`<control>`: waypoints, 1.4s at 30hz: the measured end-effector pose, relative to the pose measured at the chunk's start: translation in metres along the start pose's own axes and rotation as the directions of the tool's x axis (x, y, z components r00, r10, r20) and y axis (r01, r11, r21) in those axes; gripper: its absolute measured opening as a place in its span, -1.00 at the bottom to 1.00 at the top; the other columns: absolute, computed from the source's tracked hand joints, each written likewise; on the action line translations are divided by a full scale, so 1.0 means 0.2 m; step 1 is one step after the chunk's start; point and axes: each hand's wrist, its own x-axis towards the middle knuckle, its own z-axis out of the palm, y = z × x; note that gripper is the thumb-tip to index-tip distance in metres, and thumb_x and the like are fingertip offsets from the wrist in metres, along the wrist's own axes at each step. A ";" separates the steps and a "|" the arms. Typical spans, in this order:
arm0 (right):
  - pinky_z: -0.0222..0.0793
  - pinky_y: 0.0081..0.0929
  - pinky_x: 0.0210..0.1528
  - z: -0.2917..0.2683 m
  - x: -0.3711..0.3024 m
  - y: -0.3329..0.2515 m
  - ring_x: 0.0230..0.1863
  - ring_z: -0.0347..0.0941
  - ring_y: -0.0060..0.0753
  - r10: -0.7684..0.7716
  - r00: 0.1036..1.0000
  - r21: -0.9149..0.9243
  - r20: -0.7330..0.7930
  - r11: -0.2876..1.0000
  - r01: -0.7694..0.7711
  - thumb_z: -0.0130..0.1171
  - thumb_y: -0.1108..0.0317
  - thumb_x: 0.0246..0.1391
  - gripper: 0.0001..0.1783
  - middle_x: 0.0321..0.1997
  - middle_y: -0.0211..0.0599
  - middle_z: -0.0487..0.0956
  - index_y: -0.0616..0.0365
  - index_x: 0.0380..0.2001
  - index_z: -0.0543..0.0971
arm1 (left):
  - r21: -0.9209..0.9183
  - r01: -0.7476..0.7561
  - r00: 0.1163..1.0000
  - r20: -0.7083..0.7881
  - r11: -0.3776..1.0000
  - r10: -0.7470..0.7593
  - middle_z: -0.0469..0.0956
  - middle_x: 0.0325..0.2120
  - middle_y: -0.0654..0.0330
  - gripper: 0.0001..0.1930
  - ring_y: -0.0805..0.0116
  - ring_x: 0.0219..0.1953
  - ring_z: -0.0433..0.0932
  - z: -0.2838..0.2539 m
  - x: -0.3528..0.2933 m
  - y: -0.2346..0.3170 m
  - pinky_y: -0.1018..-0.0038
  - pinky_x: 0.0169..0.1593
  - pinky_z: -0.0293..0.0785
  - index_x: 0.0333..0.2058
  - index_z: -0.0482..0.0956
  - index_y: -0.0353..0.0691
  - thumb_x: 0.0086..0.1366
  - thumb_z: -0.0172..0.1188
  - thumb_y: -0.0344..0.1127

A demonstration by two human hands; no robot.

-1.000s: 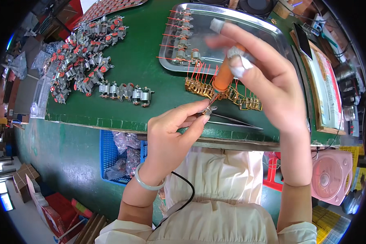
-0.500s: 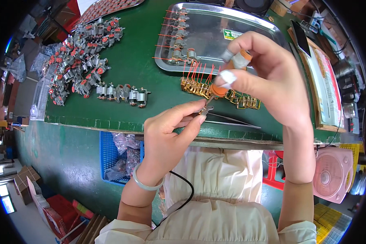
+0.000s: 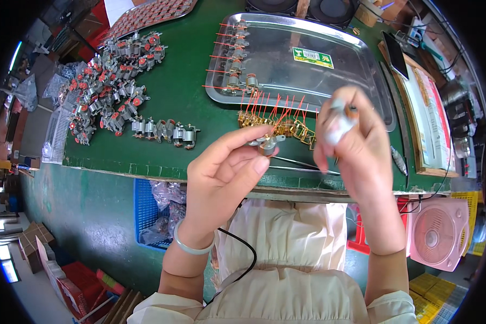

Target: Assembling electronic components by attaching wires and tightening screws using a screwdriver.

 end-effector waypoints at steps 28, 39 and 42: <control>-0.03 -0.83 -0.62 -0.06 -0.19 0.12 -0.64 0.07 -0.88 0.114 0.993 0.032 -0.012 0.993 -0.114 0.13 0.51 -0.09 -0.70 -0.68 -0.62 0.24 0.29 -0.24 0.35 | -0.327 0.268 0.960 0.170 0.906 -0.223 0.48 -0.32 -0.05 -0.76 0.14 -0.36 0.56 0.09 0.03 0.05 0.44 -0.32 0.58 -0.18 0.33 -0.44 0.27 -0.11 -0.36; 0.07 -0.83 -0.56 0.07 -0.18 0.25 -0.60 0.14 -0.81 -0.380 0.922 -0.377 -0.079 0.867 0.325 -0.03 0.65 -0.09 -0.79 -0.56 -0.53 0.35 0.30 -0.30 0.37 | 0.117 -0.282 0.937 -0.177 0.952 0.300 0.41 -0.37 0.16 -0.88 0.53 -0.40 0.42 0.22 -0.02 -0.02 0.64 -0.37 0.43 -0.31 0.39 -0.39 0.16 0.05 -0.51; 0.06 -0.82 -0.60 0.08 -0.18 0.19 -0.66 0.10 -0.79 -0.193 0.973 -0.117 -0.125 0.977 0.179 -0.02 0.62 -0.08 -0.79 -0.65 -0.56 0.30 0.29 -0.29 0.38 | 0.165 -0.282 0.930 -0.193 0.945 0.312 0.41 -0.38 0.17 -0.89 0.56 -0.42 0.39 0.21 -0.01 -0.03 0.68 -0.37 0.36 -0.31 0.40 -0.38 0.16 0.06 -0.51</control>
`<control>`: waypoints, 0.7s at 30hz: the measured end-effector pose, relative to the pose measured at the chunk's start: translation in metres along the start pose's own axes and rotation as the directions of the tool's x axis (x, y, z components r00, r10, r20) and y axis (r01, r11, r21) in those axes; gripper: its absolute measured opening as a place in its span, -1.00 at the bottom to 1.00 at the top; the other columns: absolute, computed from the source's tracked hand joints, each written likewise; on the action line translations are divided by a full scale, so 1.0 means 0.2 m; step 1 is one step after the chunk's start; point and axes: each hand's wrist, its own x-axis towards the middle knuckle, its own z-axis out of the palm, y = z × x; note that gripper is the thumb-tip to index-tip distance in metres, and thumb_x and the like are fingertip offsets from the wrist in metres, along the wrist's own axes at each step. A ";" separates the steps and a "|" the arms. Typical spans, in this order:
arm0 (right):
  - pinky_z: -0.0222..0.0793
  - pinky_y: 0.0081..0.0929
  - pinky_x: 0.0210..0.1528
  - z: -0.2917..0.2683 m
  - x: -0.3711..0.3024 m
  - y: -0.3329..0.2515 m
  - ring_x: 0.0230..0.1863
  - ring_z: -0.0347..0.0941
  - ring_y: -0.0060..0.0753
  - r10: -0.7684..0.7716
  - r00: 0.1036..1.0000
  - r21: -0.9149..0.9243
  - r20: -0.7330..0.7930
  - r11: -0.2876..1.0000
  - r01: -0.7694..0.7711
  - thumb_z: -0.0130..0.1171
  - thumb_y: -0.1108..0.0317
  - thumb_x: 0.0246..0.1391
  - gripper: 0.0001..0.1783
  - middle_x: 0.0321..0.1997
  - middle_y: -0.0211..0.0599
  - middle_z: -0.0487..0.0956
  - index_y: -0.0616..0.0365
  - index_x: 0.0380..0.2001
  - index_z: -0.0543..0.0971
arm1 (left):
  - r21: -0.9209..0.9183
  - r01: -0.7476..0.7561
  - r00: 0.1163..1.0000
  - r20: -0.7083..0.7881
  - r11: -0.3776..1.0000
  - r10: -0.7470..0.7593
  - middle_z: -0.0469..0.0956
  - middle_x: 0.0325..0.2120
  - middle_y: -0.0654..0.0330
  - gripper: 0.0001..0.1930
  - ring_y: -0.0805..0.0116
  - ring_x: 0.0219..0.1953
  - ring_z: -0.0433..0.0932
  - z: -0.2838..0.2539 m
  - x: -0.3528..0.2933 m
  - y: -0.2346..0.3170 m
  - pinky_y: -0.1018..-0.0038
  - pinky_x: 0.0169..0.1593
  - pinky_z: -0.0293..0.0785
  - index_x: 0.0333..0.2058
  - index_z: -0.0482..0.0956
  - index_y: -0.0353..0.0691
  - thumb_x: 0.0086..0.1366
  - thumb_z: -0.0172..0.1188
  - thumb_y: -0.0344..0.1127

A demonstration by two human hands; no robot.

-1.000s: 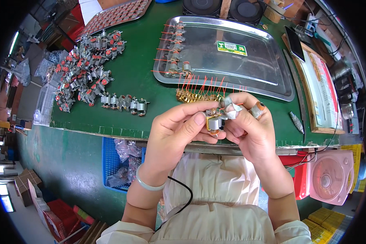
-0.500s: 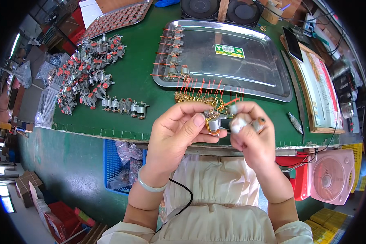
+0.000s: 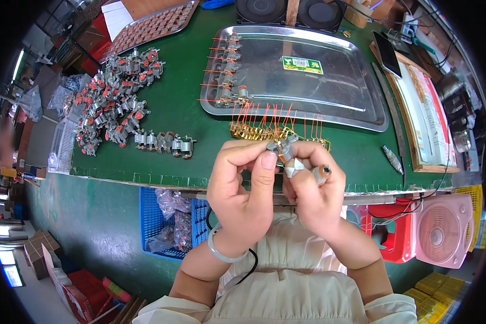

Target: Assembling electronic components by attaching wires and tightening screws using a screwdriver.

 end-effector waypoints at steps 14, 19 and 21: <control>0.12 -0.70 -0.70 -0.05 0.03 -0.04 -0.70 0.20 -0.75 0.007 0.999 -0.086 0.042 0.996 -0.004 0.14 0.50 -0.05 -0.81 -0.64 -0.45 0.36 0.25 -0.34 0.38 | -0.175 0.071 0.997 0.016 0.982 -0.069 0.41 -0.37 0.19 -0.90 0.59 -0.38 0.34 -0.01 0.01 -0.01 0.68 -0.29 0.27 -0.31 0.38 -0.38 0.19 0.01 -0.51; 0.07 -0.74 -0.72 -0.06 0.04 -0.09 -0.71 0.16 -0.78 0.409 0.881 0.202 0.238 0.867 -0.456 0.11 0.40 0.01 -0.80 -0.65 -0.49 0.34 0.23 -0.32 0.38 | -0.257 0.117 0.993 0.028 0.959 -0.114 0.41 -0.38 0.19 -0.90 0.58 -0.37 0.37 -0.03 0.01 -0.03 0.68 -0.28 0.30 -0.29 0.36 -0.38 0.22 -0.02 -0.49; 0.14 -0.66 -0.70 -0.08 0.04 -0.07 -0.69 0.23 -0.67 0.173 0.966 -0.089 0.191 0.983 -0.159 0.15 0.41 -0.05 -0.77 -0.62 -0.42 0.34 0.24 -0.31 0.38 | -0.287 0.170 0.985 0.032 0.943 -0.168 0.41 -0.37 0.17 -0.89 0.53 -0.34 0.41 -0.04 0.02 -0.02 0.63 -0.25 0.36 -0.28 0.35 -0.38 0.22 -0.03 -0.48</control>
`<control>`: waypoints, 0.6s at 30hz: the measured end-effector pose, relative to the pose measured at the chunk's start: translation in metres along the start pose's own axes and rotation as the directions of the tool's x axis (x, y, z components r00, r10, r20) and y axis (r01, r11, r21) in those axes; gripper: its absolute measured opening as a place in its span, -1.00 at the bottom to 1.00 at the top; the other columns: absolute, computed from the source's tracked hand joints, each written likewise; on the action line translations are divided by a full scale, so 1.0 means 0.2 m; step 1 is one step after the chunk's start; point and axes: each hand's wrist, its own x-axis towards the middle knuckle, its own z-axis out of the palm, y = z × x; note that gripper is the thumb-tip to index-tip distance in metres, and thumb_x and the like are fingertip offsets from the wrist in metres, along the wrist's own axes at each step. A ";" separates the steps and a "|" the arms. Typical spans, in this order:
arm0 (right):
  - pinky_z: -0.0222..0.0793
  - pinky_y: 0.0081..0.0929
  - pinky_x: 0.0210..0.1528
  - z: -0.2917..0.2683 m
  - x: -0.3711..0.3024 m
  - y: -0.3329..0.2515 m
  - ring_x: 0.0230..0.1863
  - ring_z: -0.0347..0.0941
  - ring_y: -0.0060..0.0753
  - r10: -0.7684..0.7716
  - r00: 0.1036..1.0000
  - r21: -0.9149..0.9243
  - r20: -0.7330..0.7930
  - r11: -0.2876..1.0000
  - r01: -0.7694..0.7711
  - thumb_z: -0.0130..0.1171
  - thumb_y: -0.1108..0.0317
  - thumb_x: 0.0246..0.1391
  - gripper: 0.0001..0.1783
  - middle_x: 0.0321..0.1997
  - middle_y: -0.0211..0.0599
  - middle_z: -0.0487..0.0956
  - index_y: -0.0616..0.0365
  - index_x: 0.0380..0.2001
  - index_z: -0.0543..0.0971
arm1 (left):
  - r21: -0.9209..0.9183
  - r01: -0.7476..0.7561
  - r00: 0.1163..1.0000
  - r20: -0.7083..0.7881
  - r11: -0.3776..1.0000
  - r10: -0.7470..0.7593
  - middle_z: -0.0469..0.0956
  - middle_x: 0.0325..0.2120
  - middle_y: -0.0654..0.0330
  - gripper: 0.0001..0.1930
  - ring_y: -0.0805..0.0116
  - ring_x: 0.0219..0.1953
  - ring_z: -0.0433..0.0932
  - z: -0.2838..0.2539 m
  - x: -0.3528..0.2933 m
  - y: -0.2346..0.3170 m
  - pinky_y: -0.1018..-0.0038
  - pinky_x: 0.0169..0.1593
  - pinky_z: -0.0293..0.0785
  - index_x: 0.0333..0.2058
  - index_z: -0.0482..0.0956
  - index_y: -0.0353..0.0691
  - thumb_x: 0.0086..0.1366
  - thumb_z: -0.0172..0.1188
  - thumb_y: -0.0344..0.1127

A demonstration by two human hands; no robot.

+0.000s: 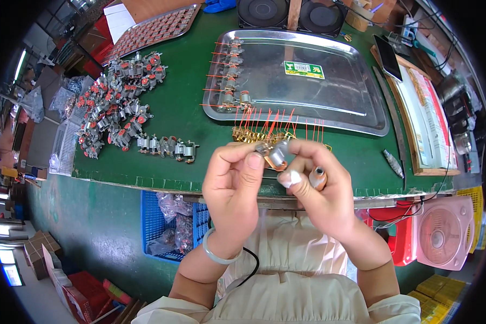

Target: Assembling electronic components by attaching wires and tightening screws using a screwdriver.

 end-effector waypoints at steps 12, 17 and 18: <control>0.29 -0.38 -0.59 -0.14 0.04 -0.01 -0.57 0.41 -0.21 -0.281 0.924 -0.749 0.261 0.546 0.377 0.16 0.51 -0.27 -0.79 -0.55 -0.18 0.39 0.26 -0.48 0.38 | -0.360 0.246 0.965 0.178 0.900 -0.192 0.30 -0.08 -0.07 -0.92 0.16 -0.04 0.37 -0.12 0.08 0.05 0.33 -0.01 0.39 -0.35 0.38 -0.32 0.15 0.05 -0.52; 0.28 -0.45 -0.60 -0.13 0.04 -0.07 -0.66 0.33 -0.28 -0.394 0.900 -0.529 0.187 0.732 0.430 0.13 0.57 -0.40 -0.65 -0.61 -0.24 0.40 0.26 -0.37 0.44 | -0.258 0.250 0.959 0.196 0.933 -0.203 0.29 -0.03 -0.14 -0.92 0.17 -0.04 0.38 -0.10 0.08 0.05 0.35 0.00 0.35 -0.36 0.37 -0.29 0.15 0.05 -0.53; 0.28 -0.45 -0.60 -0.13 0.05 -0.06 -0.64 0.35 -0.28 -0.496 0.832 -0.537 0.248 0.644 0.545 0.15 0.57 -0.42 -0.64 -0.61 -0.24 0.41 0.26 -0.38 0.44 | -0.258 0.253 0.958 0.200 0.932 -0.204 0.29 -0.03 -0.14 -0.92 0.17 -0.04 0.38 -0.10 0.08 0.05 0.35 0.00 0.35 -0.36 0.37 -0.29 0.15 0.05 -0.53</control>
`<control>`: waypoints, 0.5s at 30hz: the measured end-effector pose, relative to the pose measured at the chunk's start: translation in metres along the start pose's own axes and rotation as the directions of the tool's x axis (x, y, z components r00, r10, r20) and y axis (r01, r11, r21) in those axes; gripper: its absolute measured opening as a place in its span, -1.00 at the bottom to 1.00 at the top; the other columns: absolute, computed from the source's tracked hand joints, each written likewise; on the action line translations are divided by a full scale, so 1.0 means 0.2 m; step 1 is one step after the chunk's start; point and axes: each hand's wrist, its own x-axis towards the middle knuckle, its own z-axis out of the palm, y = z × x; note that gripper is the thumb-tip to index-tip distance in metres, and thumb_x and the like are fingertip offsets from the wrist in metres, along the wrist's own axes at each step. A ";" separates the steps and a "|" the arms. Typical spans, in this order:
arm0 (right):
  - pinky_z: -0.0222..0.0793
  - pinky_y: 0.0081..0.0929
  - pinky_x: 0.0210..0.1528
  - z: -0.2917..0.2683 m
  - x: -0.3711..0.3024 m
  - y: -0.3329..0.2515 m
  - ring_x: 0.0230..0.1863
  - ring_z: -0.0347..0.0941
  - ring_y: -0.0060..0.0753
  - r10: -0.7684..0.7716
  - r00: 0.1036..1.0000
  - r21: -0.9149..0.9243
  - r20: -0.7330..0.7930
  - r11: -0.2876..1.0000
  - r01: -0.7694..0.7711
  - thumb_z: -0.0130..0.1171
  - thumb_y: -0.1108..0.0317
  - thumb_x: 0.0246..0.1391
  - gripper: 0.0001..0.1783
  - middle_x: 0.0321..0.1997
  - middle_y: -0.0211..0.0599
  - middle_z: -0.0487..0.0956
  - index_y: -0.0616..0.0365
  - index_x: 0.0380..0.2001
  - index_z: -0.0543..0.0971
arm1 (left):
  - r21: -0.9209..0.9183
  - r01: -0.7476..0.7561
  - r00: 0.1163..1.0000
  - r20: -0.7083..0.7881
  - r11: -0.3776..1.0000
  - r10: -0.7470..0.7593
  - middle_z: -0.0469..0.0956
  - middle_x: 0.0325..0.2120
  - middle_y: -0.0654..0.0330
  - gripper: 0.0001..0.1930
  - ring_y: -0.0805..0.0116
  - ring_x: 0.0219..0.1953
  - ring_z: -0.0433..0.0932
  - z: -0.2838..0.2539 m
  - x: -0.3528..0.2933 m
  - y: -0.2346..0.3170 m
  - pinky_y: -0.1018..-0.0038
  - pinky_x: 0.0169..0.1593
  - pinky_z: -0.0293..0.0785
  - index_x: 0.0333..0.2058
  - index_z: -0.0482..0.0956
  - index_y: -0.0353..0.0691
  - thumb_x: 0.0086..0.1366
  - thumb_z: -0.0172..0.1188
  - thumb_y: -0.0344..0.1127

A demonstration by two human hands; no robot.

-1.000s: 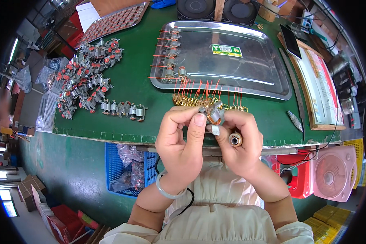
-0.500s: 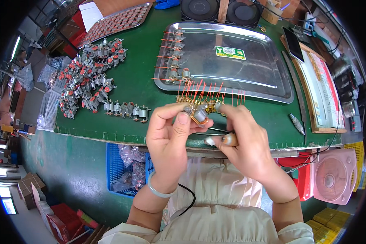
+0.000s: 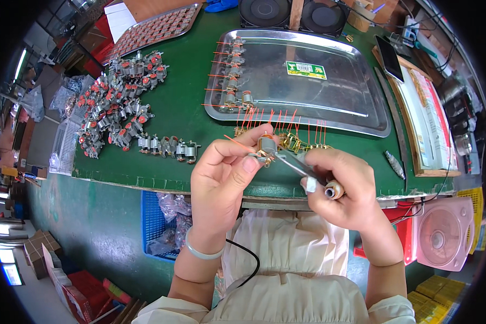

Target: Assembling electronic components by attaching wires and tightening screws using a screwdriver.

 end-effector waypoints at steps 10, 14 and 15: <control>0.24 -0.46 -0.65 0.01 -0.01 0.01 -0.68 0.32 -0.32 -0.123 0.992 -0.120 -0.008 0.985 0.121 0.12 0.60 -0.51 -0.62 -0.67 -0.30 0.38 0.25 -0.41 0.44 | 0.159 -0.066 0.998 0.009 0.985 0.066 0.32 -0.05 -0.13 -0.89 0.23 -0.05 0.38 0.03 -0.01 -0.01 0.37 0.04 0.28 -0.32 0.34 -0.30 0.16 0.02 -0.55; 0.24 -0.47 -0.65 0.01 -0.01 0.01 -0.67 0.32 -0.32 -0.126 0.992 -0.114 -0.006 0.986 0.124 0.12 0.60 -0.51 -0.63 -0.67 -0.31 0.38 0.25 -0.41 0.44 | 0.176 -0.064 0.998 0.004 0.982 0.065 0.32 -0.04 -0.13 -0.87 0.23 -0.04 0.38 0.03 -0.01 -0.02 0.36 0.04 0.28 -0.31 0.33 -0.30 0.14 0.03 -0.57; 0.25 -0.47 -0.64 0.00 -0.01 0.00 -0.67 0.33 -0.32 -0.117 0.993 -0.104 0.007 0.988 0.117 0.11 0.60 -0.49 -0.64 -0.66 -0.31 0.38 0.25 -0.42 0.44 | 0.177 -0.064 0.998 0.005 0.982 0.065 0.32 -0.04 -0.13 -0.87 0.23 -0.04 0.38 0.03 -0.01 -0.02 0.36 0.04 0.28 -0.31 0.33 -0.30 0.14 0.03 -0.57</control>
